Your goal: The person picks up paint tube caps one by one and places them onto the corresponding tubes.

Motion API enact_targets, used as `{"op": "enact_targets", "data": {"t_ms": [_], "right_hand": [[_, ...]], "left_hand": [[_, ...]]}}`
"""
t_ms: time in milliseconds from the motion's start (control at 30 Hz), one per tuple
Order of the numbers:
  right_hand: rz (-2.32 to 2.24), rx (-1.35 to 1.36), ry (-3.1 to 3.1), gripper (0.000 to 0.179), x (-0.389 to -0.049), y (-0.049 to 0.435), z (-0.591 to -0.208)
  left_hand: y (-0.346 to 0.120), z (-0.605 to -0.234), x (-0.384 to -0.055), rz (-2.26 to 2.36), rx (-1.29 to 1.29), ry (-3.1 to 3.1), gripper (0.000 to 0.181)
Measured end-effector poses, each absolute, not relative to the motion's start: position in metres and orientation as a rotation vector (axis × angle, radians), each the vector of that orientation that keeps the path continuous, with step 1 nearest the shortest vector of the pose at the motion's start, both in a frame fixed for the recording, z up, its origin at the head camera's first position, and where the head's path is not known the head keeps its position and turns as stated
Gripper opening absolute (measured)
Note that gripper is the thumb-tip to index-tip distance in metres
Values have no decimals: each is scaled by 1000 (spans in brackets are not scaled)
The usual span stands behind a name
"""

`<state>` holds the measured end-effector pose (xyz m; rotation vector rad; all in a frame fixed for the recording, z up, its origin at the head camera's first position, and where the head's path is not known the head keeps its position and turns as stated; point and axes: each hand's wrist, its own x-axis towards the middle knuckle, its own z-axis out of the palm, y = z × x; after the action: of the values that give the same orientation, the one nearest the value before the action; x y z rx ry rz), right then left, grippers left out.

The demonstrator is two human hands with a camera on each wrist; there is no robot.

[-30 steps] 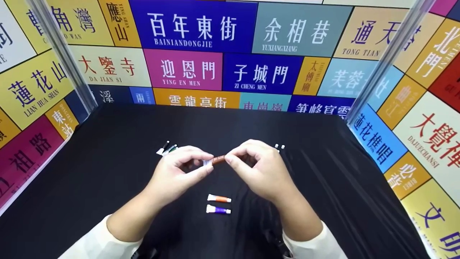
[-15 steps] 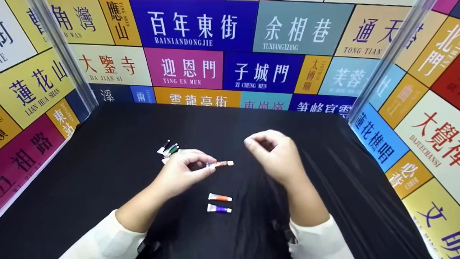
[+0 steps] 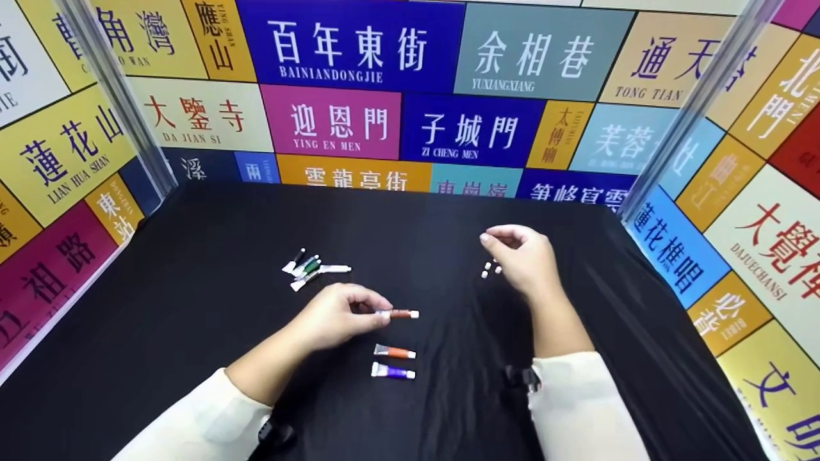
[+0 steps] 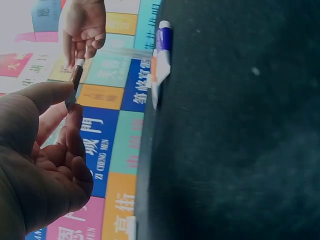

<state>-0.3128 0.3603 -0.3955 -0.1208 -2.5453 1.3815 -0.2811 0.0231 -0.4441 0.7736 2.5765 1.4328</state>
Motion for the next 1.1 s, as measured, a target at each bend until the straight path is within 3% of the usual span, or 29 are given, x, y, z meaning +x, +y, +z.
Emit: {"op": "enact_targets", "data": {"t_ms": [433,700,1100], "right_hand": [[1432,-290,-2664,54,-358,397,-427],[1481,-339,-2759,58,-368,408,-436],[1600,-358,-2738,55,-378,422,-451]], "left_hand": [[28,-463,-288,1292,637,2531,5],[31,-469,-292,1229,512,2539,3],[36,-470,-291,1012,546,2642,2]]}}
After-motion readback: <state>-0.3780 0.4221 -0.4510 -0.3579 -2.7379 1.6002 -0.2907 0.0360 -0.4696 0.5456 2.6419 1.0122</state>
